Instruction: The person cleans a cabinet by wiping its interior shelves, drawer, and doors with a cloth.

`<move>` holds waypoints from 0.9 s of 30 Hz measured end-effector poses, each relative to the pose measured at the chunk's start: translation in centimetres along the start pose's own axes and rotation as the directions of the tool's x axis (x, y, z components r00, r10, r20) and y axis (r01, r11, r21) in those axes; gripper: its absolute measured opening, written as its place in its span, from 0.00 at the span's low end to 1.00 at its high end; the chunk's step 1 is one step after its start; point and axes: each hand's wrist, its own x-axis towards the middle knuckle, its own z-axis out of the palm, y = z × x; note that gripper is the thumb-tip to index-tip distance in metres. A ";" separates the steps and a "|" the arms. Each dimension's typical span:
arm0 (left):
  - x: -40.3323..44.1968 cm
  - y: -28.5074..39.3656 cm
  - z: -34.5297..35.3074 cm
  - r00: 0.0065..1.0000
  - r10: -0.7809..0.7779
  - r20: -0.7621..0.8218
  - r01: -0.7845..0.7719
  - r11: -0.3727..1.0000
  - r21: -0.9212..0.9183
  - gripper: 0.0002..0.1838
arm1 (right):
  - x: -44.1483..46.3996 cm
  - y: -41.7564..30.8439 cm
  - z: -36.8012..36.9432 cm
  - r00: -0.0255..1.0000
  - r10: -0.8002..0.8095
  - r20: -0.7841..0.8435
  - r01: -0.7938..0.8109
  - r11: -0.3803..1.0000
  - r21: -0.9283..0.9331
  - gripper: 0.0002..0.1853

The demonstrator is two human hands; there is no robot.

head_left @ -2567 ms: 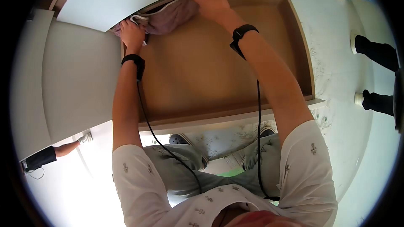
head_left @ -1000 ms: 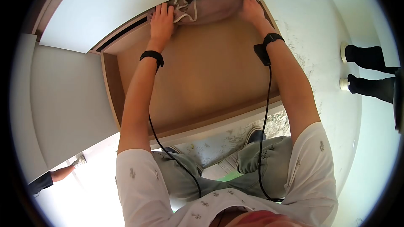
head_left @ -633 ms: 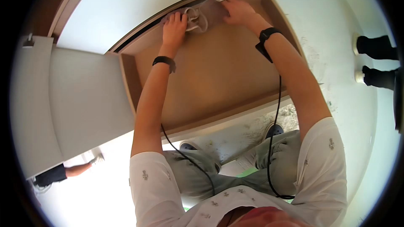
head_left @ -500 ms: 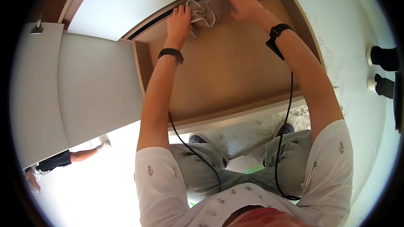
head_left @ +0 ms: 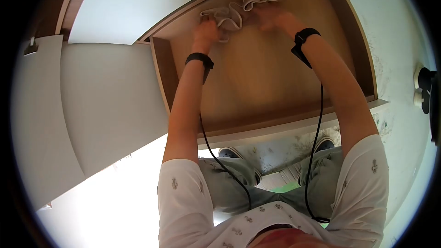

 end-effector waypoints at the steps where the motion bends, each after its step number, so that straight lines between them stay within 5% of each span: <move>1: 0.5 -0.3 0.3 1.000 -0.003 0.006 0.004 1.000 -0.003 0.30 | 0.6 0.0 0.2 1.000 -0.002 0.007 0.002 1.000 0.002 0.37; 3: 2.2 -1.5 2.2 0.997 0.070 0.036 -0.068 0.997 -0.044 0.46 | 2.4 0.9 1.9 1.000 0.022 0.002 -0.021 0.977 -0.211 0.36; 4: 2.4 -1.9 3.3 0.997 0.064 0.047 -0.062 0.997 -0.042 0.46 | 3.5 1.4 3.5 1.000 0.017 0.011 -0.014 0.979 -0.203 0.36; 6: 3.1 -3.0 5.3 1.000 -0.017 0.021 0.017 1.000 -0.001 0.60 | 7.4 1.8 6.6 0.976 -0.030 -0.214 0.019 0.999 -0.049 0.31; 9: 5.5 -4.3 6.0 0.994 -0.028 0.101 0.020 0.997 0.079 0.67 | 7.4 0.6 4.4 0.969 -0.045 -0.243 0.066 0.995 0.078 0.30; 12: 6.9 -5.2 6.2 0.998 0.009 0.057 -0.008 1.000 -0.006 0.67 | 11.0 1.1 5.0 0.989 0.121 -0.086 -0.117 0.992 0.052 0.33; 18: 8.1 -3.0 7.7 0.975 -0.003 -0.224 0.040 0.986 0.162 0.64 | 12.1 2.4 4.7 0.990 0.137 -0.007 -0.133 0.969 0.207 0.35; 21: 9.3 -3.3 6.9 0.997 0.069 -0.033 -0.067 0.996 0.066 0.57 | 12.1 2.5 5.1 0.989 0.145 0.031 -0.148 0.956 0.254 0.36; 25: 9.9 -3.4 7.2 0.985 0.137 -0.104 -0.128 0.987 0.096 0.50 | 12.1 2.8 5.0 0.988 0.139 0.071 -0.155 0.936 0.315 0.38; 27: 10.3 -3.3 7.4 0.975 0.136 -0.178 -0.154 0.984 -0.088 0.50 | 12.3 3.0 4.9 0.984 0.143 0.106 -0.171 0.926 0.337 0.39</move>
